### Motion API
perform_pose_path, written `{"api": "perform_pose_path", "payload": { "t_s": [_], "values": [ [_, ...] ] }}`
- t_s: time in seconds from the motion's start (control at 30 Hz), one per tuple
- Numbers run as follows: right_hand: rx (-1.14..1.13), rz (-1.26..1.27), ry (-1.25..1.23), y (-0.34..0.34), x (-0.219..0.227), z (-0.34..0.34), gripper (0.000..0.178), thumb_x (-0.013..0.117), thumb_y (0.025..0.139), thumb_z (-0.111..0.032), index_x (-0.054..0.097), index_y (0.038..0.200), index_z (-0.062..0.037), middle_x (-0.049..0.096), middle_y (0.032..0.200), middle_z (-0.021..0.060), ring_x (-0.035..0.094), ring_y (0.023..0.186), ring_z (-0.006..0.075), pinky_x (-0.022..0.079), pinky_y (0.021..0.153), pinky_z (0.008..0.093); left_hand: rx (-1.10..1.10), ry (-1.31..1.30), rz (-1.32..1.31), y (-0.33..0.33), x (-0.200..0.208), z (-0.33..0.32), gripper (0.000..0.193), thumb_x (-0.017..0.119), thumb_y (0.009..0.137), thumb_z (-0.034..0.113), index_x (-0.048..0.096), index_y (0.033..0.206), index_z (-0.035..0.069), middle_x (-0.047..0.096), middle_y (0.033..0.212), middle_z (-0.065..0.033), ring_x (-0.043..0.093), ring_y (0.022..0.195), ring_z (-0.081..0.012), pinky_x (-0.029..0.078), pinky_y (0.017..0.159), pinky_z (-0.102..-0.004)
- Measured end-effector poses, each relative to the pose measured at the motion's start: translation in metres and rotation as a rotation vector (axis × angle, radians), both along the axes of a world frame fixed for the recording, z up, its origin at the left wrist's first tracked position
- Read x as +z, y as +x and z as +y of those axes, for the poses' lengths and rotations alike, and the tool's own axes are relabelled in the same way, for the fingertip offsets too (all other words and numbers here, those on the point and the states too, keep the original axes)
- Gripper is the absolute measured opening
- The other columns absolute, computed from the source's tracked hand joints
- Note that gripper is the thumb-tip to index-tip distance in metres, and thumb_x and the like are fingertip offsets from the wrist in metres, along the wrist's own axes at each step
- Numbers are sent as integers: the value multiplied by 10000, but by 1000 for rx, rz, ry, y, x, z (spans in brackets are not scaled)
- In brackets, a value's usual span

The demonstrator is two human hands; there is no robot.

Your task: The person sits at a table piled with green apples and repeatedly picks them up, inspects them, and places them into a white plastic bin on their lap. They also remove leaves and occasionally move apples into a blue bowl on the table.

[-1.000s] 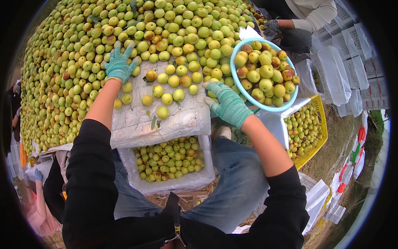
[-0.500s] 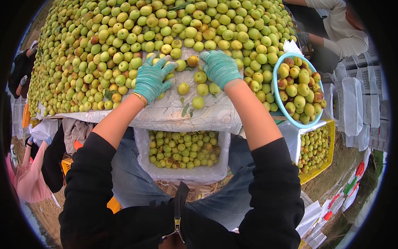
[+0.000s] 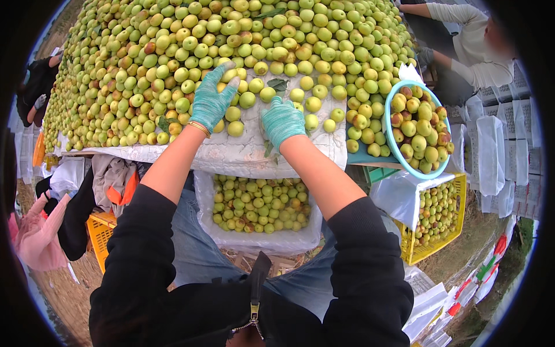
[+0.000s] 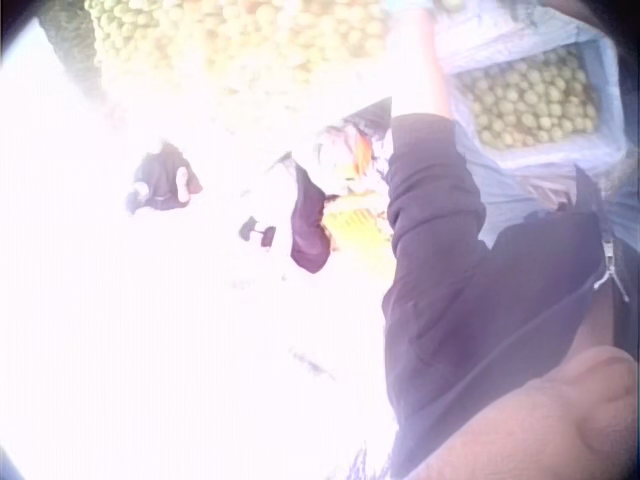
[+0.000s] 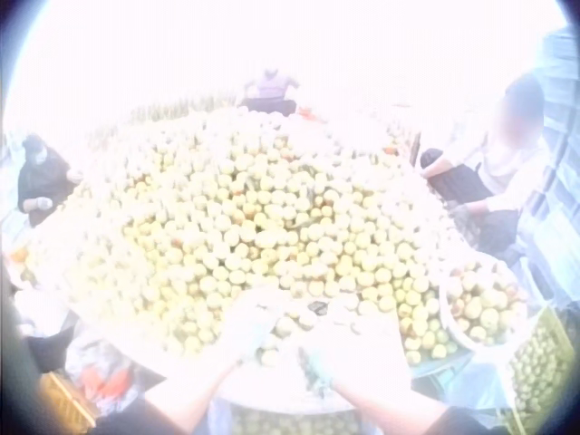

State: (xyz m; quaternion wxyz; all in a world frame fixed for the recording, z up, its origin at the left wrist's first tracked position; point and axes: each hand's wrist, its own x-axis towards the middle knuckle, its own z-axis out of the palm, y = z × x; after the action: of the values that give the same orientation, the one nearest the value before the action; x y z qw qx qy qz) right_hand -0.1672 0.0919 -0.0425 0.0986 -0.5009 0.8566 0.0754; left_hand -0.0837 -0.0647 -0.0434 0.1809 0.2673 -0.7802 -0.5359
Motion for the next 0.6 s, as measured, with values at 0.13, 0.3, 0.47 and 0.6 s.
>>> {"api": "perform_pose_path", "payload": {
  "t_s": [0.13, 0.3, 0.47, 0.6],
  "values": [
    [-163, -191, -198, 1, 16, 15, 303, 726, 746, -284, 666, 925, -48, 573, 1096, 166, 642, 883, 284, 540, 711, 386, -131, 1458, 225, 49, 28, 3, 431, 575, 921, 354, 497, 1300, 164, 536, 1209, -86, 547, 1001, -197, 565, 645, -269],
    [-320, -947, -474, 40, 52, 79, 396, 726, 789, -376, 643, 903, -6, 623, 868, 164, 629, 800, 233, 506, 715, 370, -288, 1580, 248, 96, 27, 36, 522, 493, 954, 365, 384, 1390, 101, 409, 1377, -158, 421, 1237, -389, 521, 865, -432],
    [-340, -899, -566, 69, 42, 92, 466, 728, 808, -320, 601, 1116, 6, 628, 947, 153, 617, 880, 259, 489, 823, 368, -695, 675, 137, 110, 10, 54, 580, 449, 969, 411, 309, 1430, 88, 323, 1462, -184, 358, 1314, -404, 345, 1068, -558],
    [-29, -891, -649, 70, 36, 85, 774, 766, 774, -246, 374, 1425, -95, 485, 1287, 108, 517, 1140, 223, 464, 926, 356, -649, 938, 19, 119, 0, 63, 630, 511, 938, 399, 307, 1427, 59, 360, 1438, -181, 400, 1303, -328, 367, 1069, -496]
  ]
}}
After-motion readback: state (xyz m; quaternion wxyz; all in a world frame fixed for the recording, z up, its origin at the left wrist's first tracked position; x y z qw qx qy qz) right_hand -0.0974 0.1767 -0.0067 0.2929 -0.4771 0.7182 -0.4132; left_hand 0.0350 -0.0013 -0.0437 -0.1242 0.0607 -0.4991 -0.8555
